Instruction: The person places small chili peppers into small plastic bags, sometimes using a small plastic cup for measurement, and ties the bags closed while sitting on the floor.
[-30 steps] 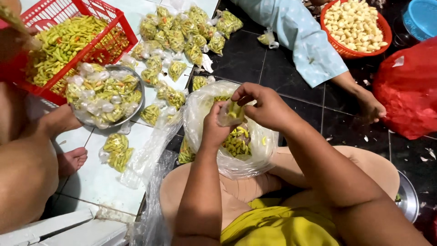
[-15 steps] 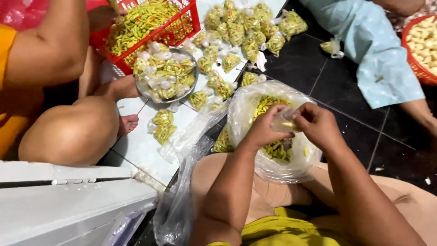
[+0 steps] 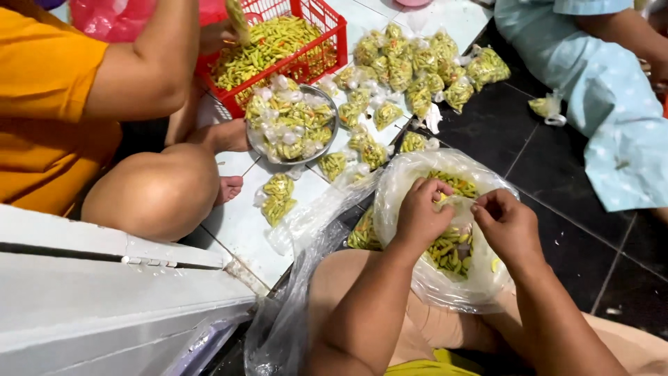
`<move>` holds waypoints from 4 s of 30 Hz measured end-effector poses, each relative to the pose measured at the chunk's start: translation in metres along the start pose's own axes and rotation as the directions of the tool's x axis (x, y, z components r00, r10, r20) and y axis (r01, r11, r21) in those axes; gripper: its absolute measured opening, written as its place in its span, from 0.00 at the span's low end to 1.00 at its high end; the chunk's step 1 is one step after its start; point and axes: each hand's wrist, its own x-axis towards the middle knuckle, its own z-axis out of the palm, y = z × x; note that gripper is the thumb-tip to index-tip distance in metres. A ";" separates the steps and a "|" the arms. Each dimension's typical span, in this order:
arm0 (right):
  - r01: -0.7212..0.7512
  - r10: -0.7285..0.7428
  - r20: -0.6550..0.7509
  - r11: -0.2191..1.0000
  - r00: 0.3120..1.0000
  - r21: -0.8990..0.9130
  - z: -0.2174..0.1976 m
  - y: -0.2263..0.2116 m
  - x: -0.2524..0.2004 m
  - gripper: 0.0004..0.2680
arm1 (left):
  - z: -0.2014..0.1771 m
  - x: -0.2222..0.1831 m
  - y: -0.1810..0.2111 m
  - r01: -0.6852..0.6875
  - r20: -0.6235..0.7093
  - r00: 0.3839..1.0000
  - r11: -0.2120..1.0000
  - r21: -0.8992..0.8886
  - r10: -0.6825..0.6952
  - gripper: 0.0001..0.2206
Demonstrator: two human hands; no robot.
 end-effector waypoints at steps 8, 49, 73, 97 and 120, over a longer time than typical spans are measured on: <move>0.160 -0.138 -0.153 0.976 0.979 0.146 0.001 -0.002 -0.001 0.02 | -0.025 -0.004 0.042 0.044 0.103 0.994 0.999 0.001 -0.043 0.12; 0.489 -0.059 0.612 0.665 0.789 -0.565 0.111 0.076 -0.008 0.11 | 0.000 -0.005 -0.003 0.323 0.316 0.918 0.914 -0.246 -0.240 0.09; 0.002 -0.038 0.120 0.960 0.992 0.280 -0.034 -0.038 -0.005 0.08 | -0.009 0.004 -0.006 0.278 0.141 0.960 0.895 -0.349 -0.243 0.04; 0.137 -0.105 0.221 0.981 0.970 -0.138 -0.024 -0.077 0.002 0.08 | -0.005 0.008 -0.008 0.414 0.219 0.907 0.855 -0.313 -0.359 0.03; 0.495 -0.052 0.641 0.685 0.766 -0.535 0.097 0.064 -0.029 0.13 | -0.010 0.007 -0.008 0.292 0.041 0.955 0.904 -0.313 -0.294 0.02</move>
